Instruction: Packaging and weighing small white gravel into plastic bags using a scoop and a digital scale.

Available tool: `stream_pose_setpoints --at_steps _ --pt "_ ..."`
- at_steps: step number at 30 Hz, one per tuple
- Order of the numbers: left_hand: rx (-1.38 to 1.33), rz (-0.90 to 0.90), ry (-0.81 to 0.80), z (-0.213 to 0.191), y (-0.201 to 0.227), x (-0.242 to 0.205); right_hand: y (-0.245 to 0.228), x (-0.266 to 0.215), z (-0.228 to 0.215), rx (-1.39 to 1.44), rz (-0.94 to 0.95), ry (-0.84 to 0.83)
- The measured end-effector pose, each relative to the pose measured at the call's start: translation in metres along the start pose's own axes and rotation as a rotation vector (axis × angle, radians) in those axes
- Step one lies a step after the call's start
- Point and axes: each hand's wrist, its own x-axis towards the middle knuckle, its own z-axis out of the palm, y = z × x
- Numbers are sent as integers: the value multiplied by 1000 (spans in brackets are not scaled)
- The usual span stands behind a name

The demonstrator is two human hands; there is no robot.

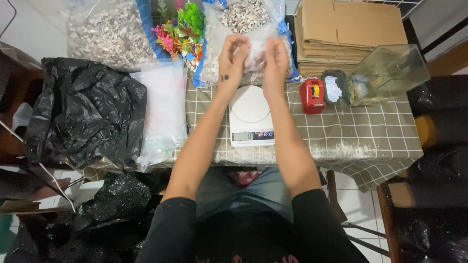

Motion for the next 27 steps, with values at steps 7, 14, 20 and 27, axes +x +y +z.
stream_pose_setpoints --at_steps 7,14,20,27 --pt "352 165 -333 11 32 -18 0 8 -13 268 18 112" --pt "305 166 -152 12 23 -16 -7 -3 -8 42 -212 -2" --pt "50 94 280 3 -4 -9 -17 -10 9 -233 -351 -275" --pt "-60 64 300 -5 -6 -6 -4 -13 13 -310 -367 -229"
